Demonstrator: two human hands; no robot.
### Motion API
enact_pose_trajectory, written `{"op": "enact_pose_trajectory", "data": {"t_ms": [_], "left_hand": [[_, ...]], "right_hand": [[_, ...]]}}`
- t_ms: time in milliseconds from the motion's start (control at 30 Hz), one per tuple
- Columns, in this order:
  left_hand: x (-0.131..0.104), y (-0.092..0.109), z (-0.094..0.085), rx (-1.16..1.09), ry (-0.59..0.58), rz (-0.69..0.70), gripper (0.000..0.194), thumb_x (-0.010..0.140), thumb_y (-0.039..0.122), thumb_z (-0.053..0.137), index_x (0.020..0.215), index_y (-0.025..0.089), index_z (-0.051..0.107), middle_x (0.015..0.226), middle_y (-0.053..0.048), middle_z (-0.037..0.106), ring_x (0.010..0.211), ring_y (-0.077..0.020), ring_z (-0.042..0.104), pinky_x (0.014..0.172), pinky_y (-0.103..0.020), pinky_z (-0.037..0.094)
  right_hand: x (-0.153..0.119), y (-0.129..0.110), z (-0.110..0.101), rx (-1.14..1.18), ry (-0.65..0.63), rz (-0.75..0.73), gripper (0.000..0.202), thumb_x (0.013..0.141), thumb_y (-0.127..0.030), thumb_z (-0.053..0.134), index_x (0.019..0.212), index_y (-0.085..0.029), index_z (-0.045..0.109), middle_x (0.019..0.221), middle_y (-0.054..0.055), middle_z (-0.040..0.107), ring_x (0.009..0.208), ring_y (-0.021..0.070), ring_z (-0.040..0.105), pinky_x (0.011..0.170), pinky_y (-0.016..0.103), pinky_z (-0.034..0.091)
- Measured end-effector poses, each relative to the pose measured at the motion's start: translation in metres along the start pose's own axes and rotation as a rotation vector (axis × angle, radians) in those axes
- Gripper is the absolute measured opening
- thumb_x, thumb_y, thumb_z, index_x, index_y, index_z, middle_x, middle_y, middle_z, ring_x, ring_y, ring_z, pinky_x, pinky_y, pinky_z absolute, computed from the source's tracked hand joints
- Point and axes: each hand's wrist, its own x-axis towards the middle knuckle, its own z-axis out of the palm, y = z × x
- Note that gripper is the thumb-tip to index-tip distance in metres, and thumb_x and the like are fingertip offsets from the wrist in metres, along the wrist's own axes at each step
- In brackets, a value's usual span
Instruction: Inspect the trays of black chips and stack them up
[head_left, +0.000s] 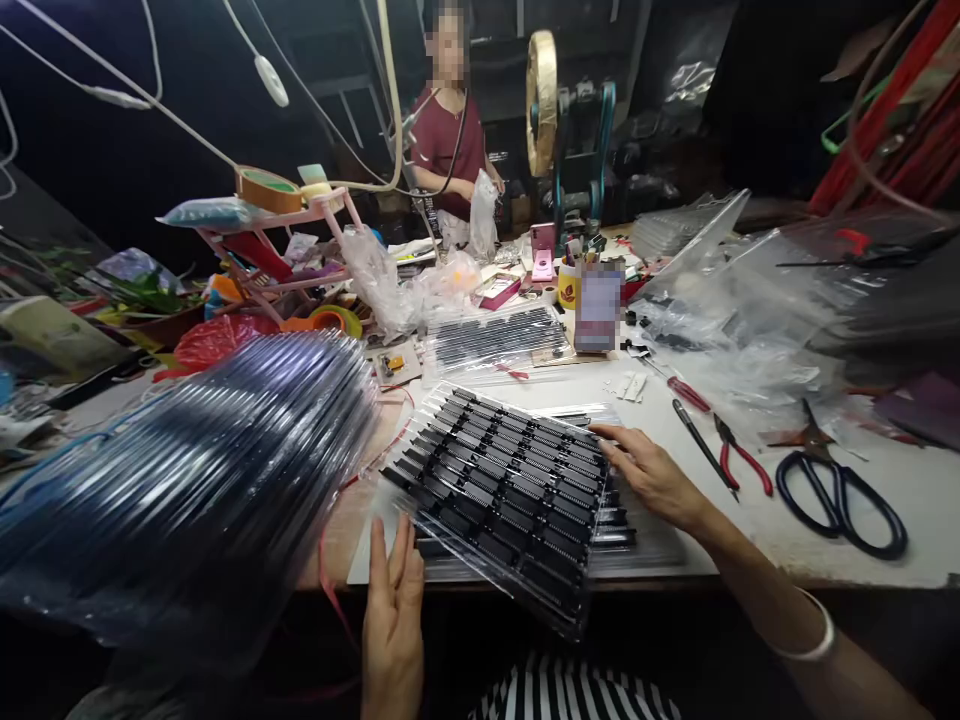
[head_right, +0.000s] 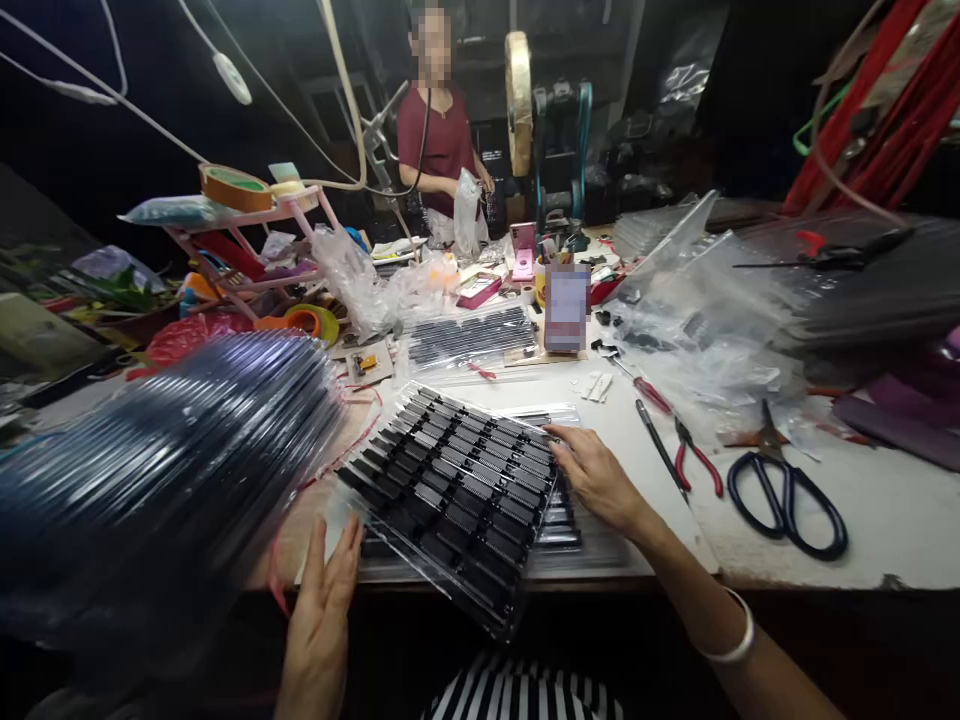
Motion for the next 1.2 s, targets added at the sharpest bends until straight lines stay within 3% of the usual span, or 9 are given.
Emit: {"op": "enact_pose_trajectory", "data": {"t_ms": [133,267,400,500,667,833,933,1033,1200], "left_hand": [[0.014,0.012,-0.008,0.102,-0.054,-0.011,0.066,0.085,0.033,0.060,0.144,0.035,0.031,0.130,0.001,0.059,0.136,-0.0183,0.032,0.116,-0.034,0.011],[0.060,0.043,0.003,0.543,-0.221,0.011,0.068,0.085,0.046,0.053,0.145,0.024,0.030,0.139,-0.007,0.050,0.136,-0.0248,0.033,0.113,-0.041,0.021],[0.116,0.068,0.047,0.976,-0.527,0.214,0.079,0.087,0.053,0.039,0.147,0.005,0.020,0.140,-0.018,0.045,0.134,-0.0281,0.035,0.110,-0.042,0.026],[0.143,0.074,0.089,1.039,-0.697,0.309,0.080,0.085,0.056,0.037,0.145,0.004,0.026,0.146,-0.018,0.035,0.136,-0.0280,0.032,0.110,-0.039,0.026],[0.151,0.065,0.143,1.034,-0.902,0.356,0.077,0.085,0.057,0.042,0.147,0.014,0.024,0.129,-0.013,0.058,0.119,-0.0252,0.055,0.102,-0.036,0.035],[0.146,0.057,0.162,1.035,-0.977,0.410,0.079,0.080,0.056,0.054,0.146,0.021,0.028,0.121,-0.012,0.064,0.113,-0.0299,0.059,0.099,-0.041,0.038],[0.141,0.066,0.149,1.015,-0.913,0.474,0.074,0.082,0.055,0.051,0.144,0.020,0.032,0.138,-0.014,0.049,0.128,-0.0318,0.045,0.108,-0.045,0.026],[0.131,0.082,0.106,0.887,-0.752,0.589,0.070,0.083,0.055,0.050,0.143,0.022,0.036,0.148,-0.008,0.036,0.137,-0.0303,0.030,0.113,-0.046,0.010],[0.110,0.075,0.001,0.691,-0.306,0.372,0.062,0.078,0.056,0.057,0.134,0.030,0.049,0.140,-0.001,0.049,0.135,-0.0282,0.035,0.115,-0.044,0.015]], "right_hand": [[-0.003,-0.004,0.006,-0.051,-0.019,0.010,0.029,0.087,-0.039,0.050,0.103,-0.022,0.069,0.101,0.010,0.069,0.097,0.0296,0.060,0.088,0.047,0.044],[-0.051,-0.034,0.000,-0.073,-0.288,0.040,0.034,0.093,-0.038,0.043,0.117,-0.023,0.062,0.096,0.007,0.071,0.089,0.0248,0.065,0.080,0.039,0.048],[-0.088,-0.068,0.008,0.007,-0.551,0.014,0.041,0.093,-0.038,0.046,0.131,-0.023,0.051,0.095,0.004,0.070,0.089,0.0207,0.064,0.084,0.035,0.049],[-0.094,-0.084,0.034,0.192,-0.630,-0.045,0.047,0.091,-0.034,0.051,0.135,-0.019,0.047,0.116,0.007,0.065,0.104,0.0182,0.060,0.094,0.029,0.045],[-0.087,-0.086,0.090,0.323,-0.656,-0.205,0.051,0.089,-0.031,0.053,0.137,-0.014,0.043,0.135,0.012,0.050,0.121,0.0191,0.050,0.104,0.027,0.038],[-0.088,-0.078,0.109,0.345,-0.661,-0.264,0.057,0.088,-0.031,0.056,0.140,-0.018,0.038,0.148,0.012,0.035,0.131,0.0211,0.040,0.107,0.031,0.035],[-0.088,-0.079,0.093,0.403,-0.655,-0.318,0.055,0.087,-0.030,0.057,0.138,-0.017,0.042,0.146,0.013,0.038,0.130,0.0206,0.042,0.106,0.032,0.037],[-0.088,-0.075,0.060,0.452,-0.537,-0.343,0.048,0.088,-0.025,0.057,0.134,-0.018,0.046,0.142,0.012,0.044,0.129,0.0194,0.043,0.107,0.032,0.036],[-0.089,-0.032,0.002,0.355,0.099,0.005,0.028,0.094,-0.027,0.045,0.120,-0.029,0.056,0.115,0.003,0.062,0.107,0.0167,0.059,0.097,0.032,0.045]]}}
